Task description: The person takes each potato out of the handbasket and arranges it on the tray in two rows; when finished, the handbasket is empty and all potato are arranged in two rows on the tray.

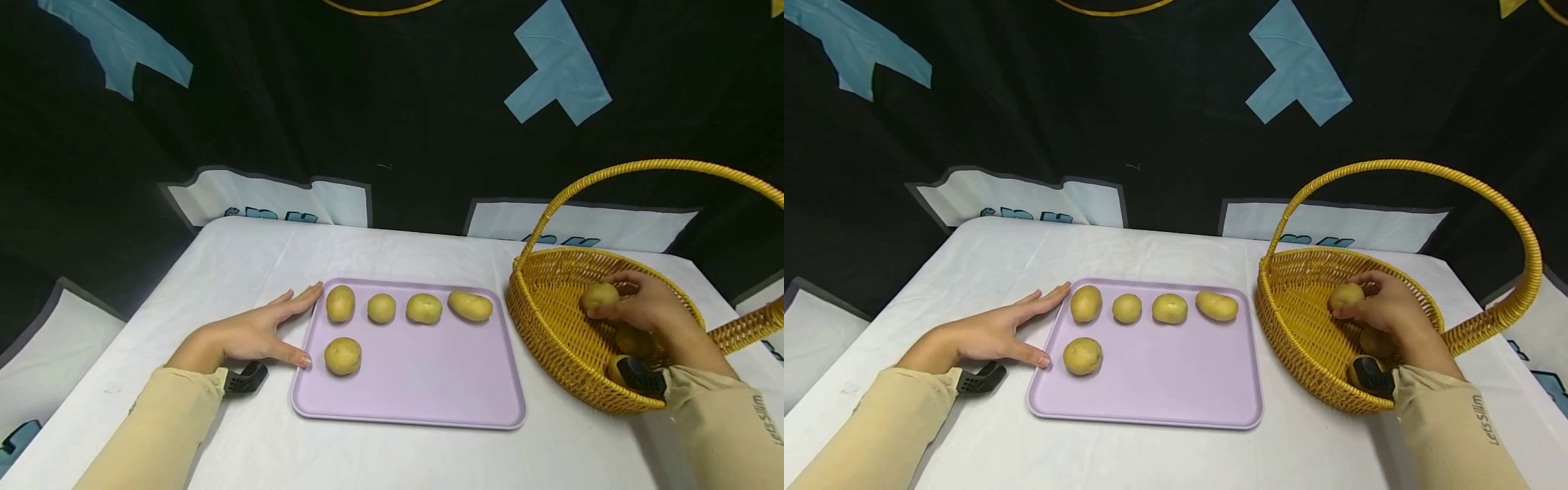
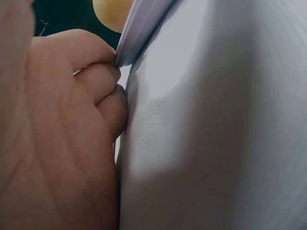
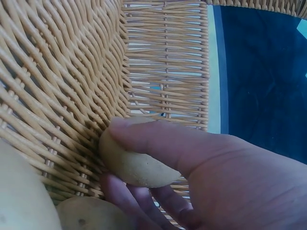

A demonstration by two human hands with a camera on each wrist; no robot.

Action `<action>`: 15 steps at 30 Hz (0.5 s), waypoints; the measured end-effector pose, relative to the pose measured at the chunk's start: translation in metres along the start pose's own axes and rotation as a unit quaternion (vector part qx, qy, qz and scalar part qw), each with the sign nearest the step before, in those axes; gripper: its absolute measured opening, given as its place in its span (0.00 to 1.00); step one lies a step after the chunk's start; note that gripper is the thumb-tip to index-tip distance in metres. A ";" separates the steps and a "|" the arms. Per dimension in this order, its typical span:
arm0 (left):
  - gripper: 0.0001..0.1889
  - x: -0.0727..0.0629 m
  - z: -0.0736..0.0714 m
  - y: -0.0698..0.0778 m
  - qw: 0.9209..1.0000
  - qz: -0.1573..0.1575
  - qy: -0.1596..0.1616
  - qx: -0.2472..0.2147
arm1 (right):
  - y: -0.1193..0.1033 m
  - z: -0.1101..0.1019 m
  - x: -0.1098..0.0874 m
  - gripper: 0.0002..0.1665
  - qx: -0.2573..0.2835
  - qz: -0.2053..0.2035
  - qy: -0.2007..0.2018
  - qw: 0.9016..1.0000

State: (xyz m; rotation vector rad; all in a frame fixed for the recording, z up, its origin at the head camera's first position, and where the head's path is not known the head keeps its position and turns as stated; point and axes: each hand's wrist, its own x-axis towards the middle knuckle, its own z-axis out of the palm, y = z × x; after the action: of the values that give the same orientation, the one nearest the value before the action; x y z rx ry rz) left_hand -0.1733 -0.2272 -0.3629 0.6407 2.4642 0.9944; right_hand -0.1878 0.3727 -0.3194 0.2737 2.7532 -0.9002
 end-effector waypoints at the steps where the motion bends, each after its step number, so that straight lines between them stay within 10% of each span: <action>1: 0.62 0.000 0.000 0.000 1.000 -0.001 0.001 0.000 | 0.000 0.000 0.000 0.53 0.000 -0.002 -0.002 1.000; 15: 0.62 0.000 0.000 0.001 1.000 -0.002 0.000 -0.001 | -0.007 0.002 -0.004 0.52 0.017 -0.025 0.004 1.000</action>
State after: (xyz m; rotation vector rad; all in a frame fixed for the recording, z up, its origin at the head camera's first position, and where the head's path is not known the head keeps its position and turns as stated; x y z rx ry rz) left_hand -0.1732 -0.2267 -0.3626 0.6359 2.4630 0.9944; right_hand -0.1852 0.3660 -0.3159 0.2155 2.7650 -0.9602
